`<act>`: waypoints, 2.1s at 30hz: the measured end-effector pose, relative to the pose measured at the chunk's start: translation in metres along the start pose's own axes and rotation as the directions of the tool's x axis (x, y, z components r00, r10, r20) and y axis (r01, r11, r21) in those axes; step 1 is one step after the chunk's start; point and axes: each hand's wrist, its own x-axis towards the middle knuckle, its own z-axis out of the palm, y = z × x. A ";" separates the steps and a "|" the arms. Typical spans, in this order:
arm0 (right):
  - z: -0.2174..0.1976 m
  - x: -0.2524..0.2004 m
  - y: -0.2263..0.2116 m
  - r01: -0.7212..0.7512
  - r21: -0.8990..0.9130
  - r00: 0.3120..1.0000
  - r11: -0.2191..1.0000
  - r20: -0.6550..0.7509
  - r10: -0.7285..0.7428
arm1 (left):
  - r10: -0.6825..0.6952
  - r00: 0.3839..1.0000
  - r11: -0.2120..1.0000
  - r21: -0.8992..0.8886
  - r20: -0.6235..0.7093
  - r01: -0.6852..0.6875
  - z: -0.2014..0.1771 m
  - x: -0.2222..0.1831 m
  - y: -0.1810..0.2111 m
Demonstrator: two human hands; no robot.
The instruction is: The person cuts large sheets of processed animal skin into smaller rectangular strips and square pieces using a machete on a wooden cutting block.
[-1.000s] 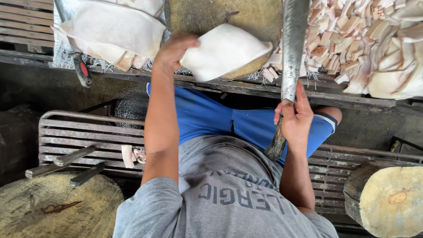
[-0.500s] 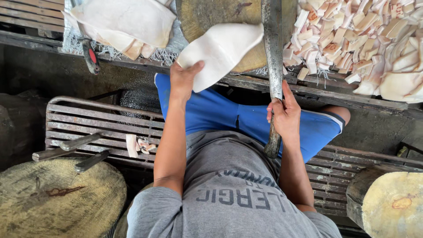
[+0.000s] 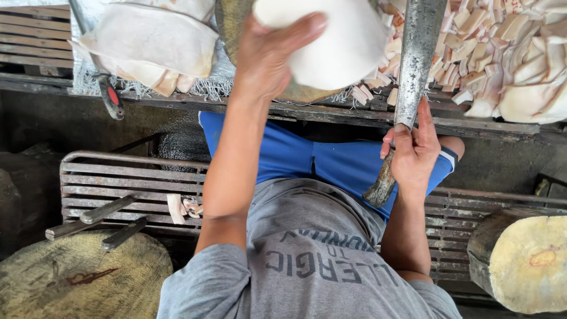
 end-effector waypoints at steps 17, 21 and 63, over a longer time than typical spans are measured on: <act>0.020 -0.011 0.057 0.245 -0.824 0.968 0.511 0.241 -0.077 | -0.233 0.870 0.964 0.014 -0.434 0.265 -0.131 -0.086 -0.087; 0.020 -0.008 0.059 0.245 -0.829 0.968 0.502 0.239 -0.077 | -0.231 0.879 0.963 0.034 -0.417 0.269 -0.134 -0.082 -0.078; 0.036 -0.006 0.048 0.302 -0.798 0.941 0.521 0.336 -0.031 | -0.233 0.858 0.955 0.059 -0.458 0.291 -0.141 -0.094 -0.083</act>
